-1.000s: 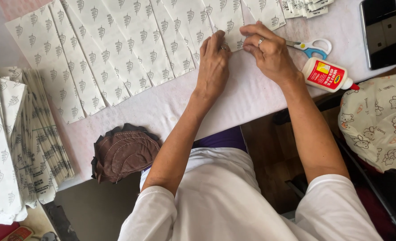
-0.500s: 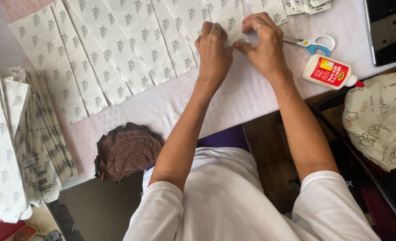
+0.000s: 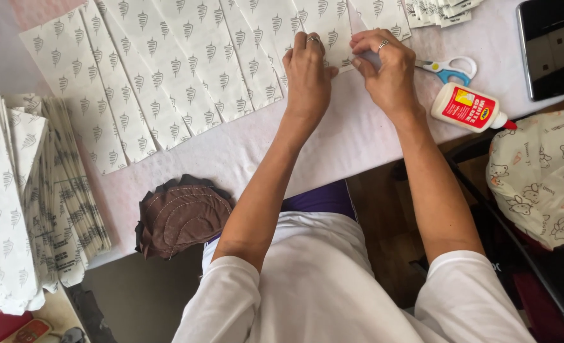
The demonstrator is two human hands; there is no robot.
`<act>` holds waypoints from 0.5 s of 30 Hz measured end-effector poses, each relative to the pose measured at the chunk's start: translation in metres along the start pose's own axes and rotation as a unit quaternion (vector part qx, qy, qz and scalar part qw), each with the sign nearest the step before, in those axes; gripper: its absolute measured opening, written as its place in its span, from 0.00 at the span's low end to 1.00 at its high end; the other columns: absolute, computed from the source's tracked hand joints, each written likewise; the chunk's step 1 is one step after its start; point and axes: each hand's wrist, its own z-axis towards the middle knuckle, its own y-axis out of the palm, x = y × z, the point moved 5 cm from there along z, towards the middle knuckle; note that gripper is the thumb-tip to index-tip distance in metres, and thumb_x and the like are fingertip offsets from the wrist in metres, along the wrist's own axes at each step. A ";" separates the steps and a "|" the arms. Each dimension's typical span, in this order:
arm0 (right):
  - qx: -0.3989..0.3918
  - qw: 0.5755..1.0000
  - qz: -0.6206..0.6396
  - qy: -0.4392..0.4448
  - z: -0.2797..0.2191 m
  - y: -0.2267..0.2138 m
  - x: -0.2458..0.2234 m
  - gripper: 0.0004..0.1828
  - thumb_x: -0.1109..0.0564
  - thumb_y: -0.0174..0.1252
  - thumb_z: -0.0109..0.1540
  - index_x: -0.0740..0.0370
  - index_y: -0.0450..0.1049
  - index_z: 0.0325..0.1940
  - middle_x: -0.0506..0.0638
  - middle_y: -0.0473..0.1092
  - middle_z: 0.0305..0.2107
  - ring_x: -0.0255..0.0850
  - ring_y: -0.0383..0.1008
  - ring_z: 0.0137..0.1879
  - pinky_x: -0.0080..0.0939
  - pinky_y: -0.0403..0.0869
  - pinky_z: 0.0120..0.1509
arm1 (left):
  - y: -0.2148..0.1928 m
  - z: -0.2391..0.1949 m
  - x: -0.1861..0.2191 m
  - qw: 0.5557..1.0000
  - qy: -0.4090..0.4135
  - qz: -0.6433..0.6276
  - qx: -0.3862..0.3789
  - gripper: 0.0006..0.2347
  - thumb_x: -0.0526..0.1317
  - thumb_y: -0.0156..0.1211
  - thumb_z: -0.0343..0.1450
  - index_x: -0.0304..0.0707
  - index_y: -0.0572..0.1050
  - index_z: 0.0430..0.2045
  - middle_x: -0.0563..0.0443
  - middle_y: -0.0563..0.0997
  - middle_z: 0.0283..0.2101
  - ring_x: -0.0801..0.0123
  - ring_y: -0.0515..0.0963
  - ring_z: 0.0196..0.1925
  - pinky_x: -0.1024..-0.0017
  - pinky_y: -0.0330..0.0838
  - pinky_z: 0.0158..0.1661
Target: The person applies glue from a bottle onto the edges of paper strips and سپس assembles them into a stack.
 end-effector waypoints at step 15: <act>0.053 0.995 -0.086 0.000 -0.002 0.013 -0.001 0.27 0.86 0.48 0.43 0.75 0.75 0.42 0.64 0.75 0.44 0.56 0.79 0.49 0.48 0.80 0.49 | -0.027 -0.027 0.017 0.992 0.064 -0.113 0.006 0.23 0.13 0.55 0.57 0.33 0.68 0.43 0.46 0.70 0.48 0.54 0.75 0.45 0.60 0.69 0.49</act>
